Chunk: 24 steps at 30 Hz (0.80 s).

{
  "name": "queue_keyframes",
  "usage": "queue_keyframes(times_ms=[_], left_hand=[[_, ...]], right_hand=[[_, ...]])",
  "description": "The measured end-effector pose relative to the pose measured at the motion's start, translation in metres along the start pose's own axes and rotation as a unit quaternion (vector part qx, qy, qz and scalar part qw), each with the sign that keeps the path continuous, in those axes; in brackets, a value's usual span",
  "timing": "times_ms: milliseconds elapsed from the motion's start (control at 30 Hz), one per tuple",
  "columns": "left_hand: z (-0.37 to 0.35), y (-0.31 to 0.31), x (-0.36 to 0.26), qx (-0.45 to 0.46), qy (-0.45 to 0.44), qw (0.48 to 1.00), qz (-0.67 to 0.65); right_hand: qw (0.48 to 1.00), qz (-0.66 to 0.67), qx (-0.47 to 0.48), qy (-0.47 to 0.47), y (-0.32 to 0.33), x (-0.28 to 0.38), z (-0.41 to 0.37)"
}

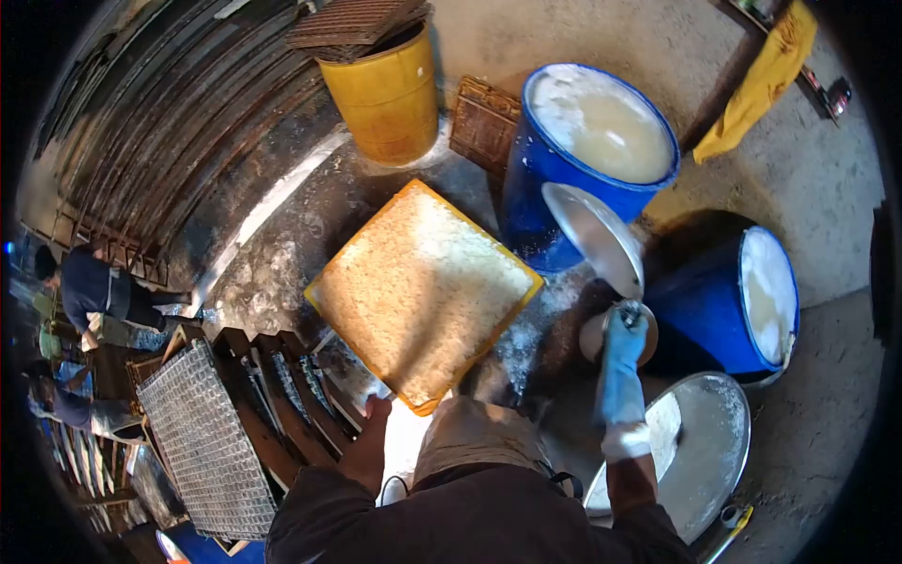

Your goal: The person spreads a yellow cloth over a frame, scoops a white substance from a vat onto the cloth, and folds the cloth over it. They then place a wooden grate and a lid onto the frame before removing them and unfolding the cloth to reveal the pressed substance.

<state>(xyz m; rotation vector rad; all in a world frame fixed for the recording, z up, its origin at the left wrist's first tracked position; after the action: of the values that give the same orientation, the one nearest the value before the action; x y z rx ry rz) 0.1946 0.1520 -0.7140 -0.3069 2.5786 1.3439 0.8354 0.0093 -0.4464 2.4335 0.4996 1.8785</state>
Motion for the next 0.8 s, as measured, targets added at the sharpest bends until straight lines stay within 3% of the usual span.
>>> queue_keyframes(times_ms=[33,100,133,167,200,233,300,367,400,433,467,533,567,633,667,700,767,800], left_hand=[[-0.008,-0.026,0.003,0.077,0.017,0.995,0.054],[-0.039,-0.069,-0.006,0.085,0.002,0.993,-0.080],[-0.058,-0.066,-0.039,0.041,-0.062,0.991,-0.113],[-0.071,-0.074,-0.055,-0.111,-0.274,0.954,-0.050],[-0.065,-0.080,-0.067,-0.045,-0.181,0.982,-0.035],[-0.069,-0.089,-0.066,0.020,-0.084,0.996,-0.018],[-0.084,-0.101,-0.054,-0.035,-0.060,0.997,-0.042],[-0.099,-0.081,-0.062,-0.180,-0.062,0.966,-0.175],[-0.120,-0.072,-0.076,-0.191,-0.142,0.856,-0.459],[-0.124,-0.069,-0.067,-0.162,-0.114,0.823,-0.532],[-0.128,-0.061,-0.063,-0.172,-0.119,0.825,-0.525],[-0.148,-0.041,-0.069,-0.103,0.022,0.675,-0.731],[-0.154,-0.030,-0.072,-0.110,0.016,0.679,-0.726],[-0.151,-0.035,-0.078,-0.036,0.053,0.625,-0.778],[-0.161,-0.026,-0.093,-0.022,-0.011,0.650,-0.759],[-0.170,-0.016,-0.103,-0.030,-0.020,0.648,-0.761],[-0.183,-0.023,-0.113,0.114,0.139,0.636,-0.750],[-0.189,-0.025,-0.114,0.176,0.122,0.657,-0.723]], right_hand=[[0.984,-0.088,-0.101,0.119,0.041,0.026,-0.019],[0.978,-0.144,-0.124,0.085,0.128,0.007,-0.013],[0.962,-0.195,-0.166,0.091,0.162,0.021,-0.030],[0.960,-0.237,-0.149,0.005,0.204,0.019,-0.034],[0.961,-0.232,-0.133,0.071,0.252,-0.011,-0.016],[0.966,-0.213,-0.126,0.078,0.273,0.000,-0.032],[0.932,-0.337,-0.102,0.080,0.327,-0.008,-0.032],[0.901,-0.390,-0.080,0.174,0.371,-0.037,-0.012],[0.906,-0.380,-0.072,0.174,0.373,-0.034,-0.011],[0.853,-0.474,-0.088,0.202,0.374,-0.022,-0.019],[0.790,-0.559,-0.105,0.228,0.372,-0.010,-0.023],[0.783,-0.579,-0.094,0.205,0.374,-0.009,-0.020],[0.766,-0.609,-0.086,0.188,0.377,-0.012,-0.019],[0.775,-0.585,-0.067,0.230,0.379,-0.023,-0.008],[0.781,-0.593,-0.029,0.193,0.374,-0.026,0.000],[0.784,-0.601,0.011,0.158,0.367,-0.029,0.006],[0.786,-0.599,0.039,0.151,0.358,-0.038,0.015],[0.788,-0.588,0.051,0.175,0.354,-0.048,0.019]])
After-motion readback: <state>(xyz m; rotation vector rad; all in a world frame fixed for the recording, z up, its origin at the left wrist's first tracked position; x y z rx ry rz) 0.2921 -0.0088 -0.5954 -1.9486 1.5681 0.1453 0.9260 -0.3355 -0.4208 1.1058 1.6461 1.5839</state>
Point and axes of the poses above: each hand's wrist, its own z-axis towards the middle knuckle, its own y-axis out of the back of the hand, x = y × z, the point moved 5 cm from there along z, towards the middle knuckle, and after that the axes turned 15 degrees about -y, right-handed, at the moved point
